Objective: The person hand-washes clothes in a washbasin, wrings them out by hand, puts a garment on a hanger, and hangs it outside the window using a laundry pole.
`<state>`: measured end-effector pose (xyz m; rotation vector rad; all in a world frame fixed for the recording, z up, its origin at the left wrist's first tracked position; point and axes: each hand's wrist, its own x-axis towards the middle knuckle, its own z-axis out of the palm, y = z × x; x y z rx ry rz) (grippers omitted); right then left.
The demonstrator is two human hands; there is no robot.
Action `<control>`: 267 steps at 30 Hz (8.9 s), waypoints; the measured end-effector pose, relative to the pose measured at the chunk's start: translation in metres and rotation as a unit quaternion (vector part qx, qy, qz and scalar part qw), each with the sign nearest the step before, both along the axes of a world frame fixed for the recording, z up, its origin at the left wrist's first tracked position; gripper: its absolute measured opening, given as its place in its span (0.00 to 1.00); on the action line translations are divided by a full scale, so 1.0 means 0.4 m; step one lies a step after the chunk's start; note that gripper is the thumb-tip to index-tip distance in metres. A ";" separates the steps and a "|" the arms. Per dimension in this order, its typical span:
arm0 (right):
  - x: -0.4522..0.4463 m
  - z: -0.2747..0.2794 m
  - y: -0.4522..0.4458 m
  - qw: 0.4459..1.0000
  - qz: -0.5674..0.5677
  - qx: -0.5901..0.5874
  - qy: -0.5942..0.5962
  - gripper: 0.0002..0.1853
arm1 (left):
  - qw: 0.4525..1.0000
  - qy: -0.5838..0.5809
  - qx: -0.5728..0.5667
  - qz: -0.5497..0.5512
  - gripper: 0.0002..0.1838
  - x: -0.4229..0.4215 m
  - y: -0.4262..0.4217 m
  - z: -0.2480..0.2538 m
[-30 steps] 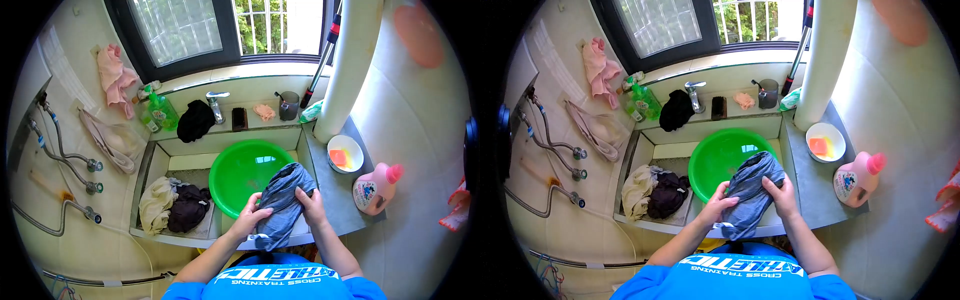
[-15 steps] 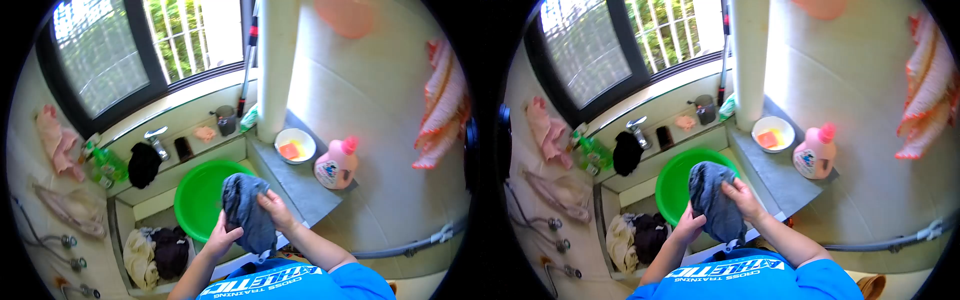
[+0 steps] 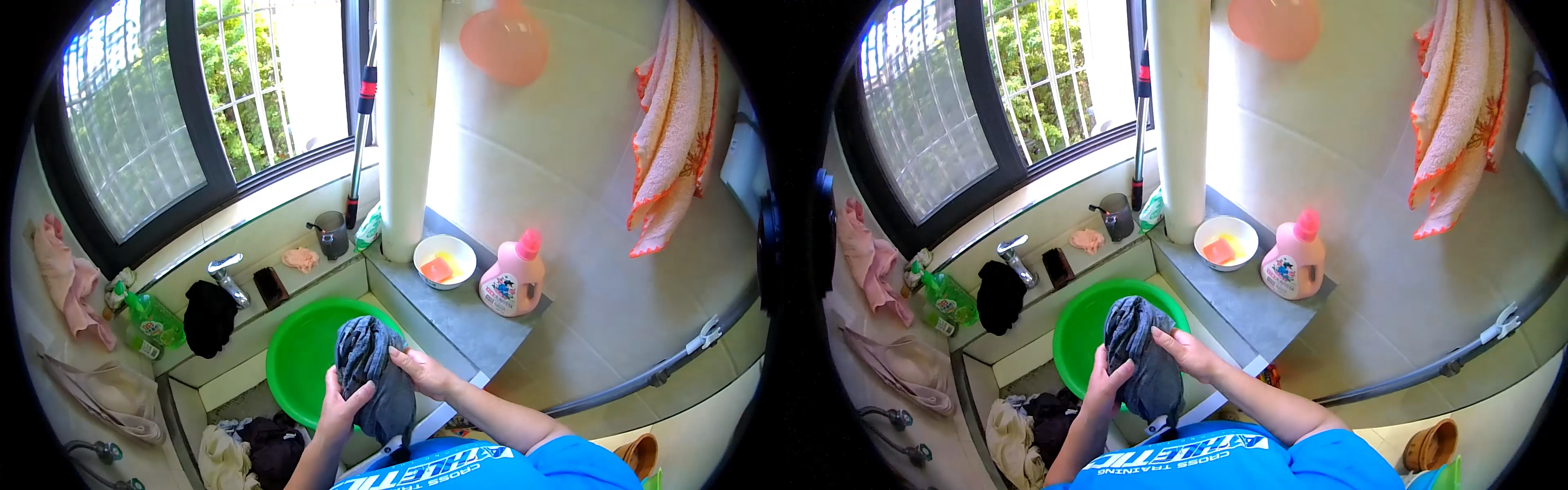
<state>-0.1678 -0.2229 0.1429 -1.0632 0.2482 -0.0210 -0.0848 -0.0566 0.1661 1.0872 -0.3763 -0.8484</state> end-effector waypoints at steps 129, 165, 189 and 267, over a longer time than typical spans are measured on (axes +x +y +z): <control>-0.529 0.105 0.727 0.609 0.770 0.155 -0.110 0.10 | 0.773 -0.012 0.178 0.608 0.20 -1.327 0.330 0.069; -0.769 0.181 0.710 0.687 0.718 0.031 -0.108 0.10 | 0.739 -0.129 0.233 0.619 0.17 -1.672 0.545 0.045; -0.636 0.198 0.486 0.744 0.658 0.039 -0.108 0.13 | 0.790 -0.187 0.198 0.549 0.24 -1.452 0.527 0.043; -0.738 0.173 0.808 0.748 0.159 -0.150 -0.627 0.10 | 0.191 -0.277 0.329 0.882 0.15 -1.524 0.535 0.025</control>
